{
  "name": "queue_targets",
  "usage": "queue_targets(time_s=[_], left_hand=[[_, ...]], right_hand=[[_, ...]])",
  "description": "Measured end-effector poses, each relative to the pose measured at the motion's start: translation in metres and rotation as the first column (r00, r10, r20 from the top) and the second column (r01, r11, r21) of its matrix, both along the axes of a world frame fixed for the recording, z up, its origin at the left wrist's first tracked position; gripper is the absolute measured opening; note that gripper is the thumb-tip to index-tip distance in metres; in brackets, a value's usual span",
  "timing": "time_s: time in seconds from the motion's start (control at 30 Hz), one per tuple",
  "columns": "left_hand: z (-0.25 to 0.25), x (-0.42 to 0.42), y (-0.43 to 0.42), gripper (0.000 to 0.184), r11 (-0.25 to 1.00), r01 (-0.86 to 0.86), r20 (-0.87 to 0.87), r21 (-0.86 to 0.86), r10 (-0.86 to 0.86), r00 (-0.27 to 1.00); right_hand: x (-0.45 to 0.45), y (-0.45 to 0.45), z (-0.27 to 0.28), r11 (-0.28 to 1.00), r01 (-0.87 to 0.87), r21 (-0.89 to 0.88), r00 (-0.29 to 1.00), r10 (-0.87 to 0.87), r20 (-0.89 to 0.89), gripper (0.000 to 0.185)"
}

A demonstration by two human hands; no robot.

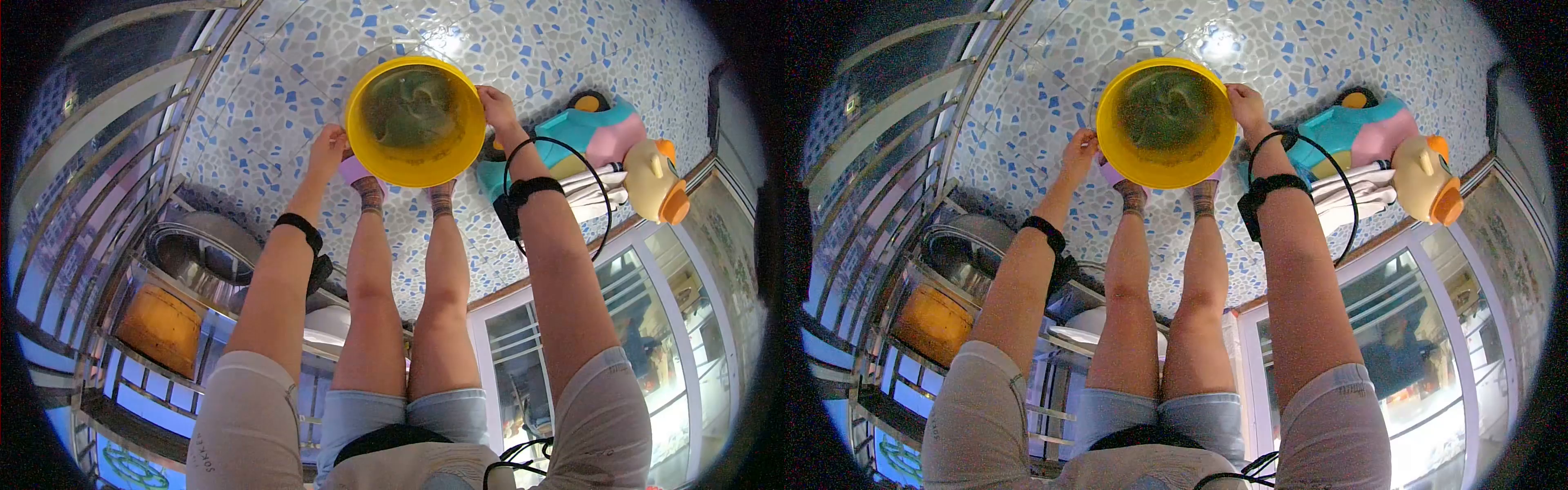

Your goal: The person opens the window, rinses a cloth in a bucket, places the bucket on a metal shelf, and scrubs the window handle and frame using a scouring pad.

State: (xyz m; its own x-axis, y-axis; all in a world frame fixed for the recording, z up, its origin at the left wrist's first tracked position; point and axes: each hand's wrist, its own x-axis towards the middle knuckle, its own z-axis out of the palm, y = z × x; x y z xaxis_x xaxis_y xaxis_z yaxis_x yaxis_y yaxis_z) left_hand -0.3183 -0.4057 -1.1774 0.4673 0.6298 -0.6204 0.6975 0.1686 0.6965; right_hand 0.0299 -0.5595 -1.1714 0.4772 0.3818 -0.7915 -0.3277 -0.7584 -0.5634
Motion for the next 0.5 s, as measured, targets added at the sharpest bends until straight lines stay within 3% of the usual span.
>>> queue_targets(time_s=[0.23,0.4,0.5], left_hand=[[0.000,-0.002,-0.003,0.015,0.998,-0.017,0.097,0.059,0.012,0.995],[-0.006,0.000,-0.002,0.009,1.000,-0.022,0.056,-0.005,0.023,0.998],[-0.012,-0.002,0.000,0.013,1.000,-0.021,-0.016,-0.019,0.021,1.000]], right_hand=[[-0.001,0.003,0.020,0.977,0.187,0.100,0.972,-0.169,-0.161,0.027],[0.013,0.007,0.004,0.962,0.269,0.034,0.859,-0.224,-0.460,0.024],[0.009,0.014,0.006,0.914,0.404,-0.037,0.826,-0.382,-0.414,0.022]])
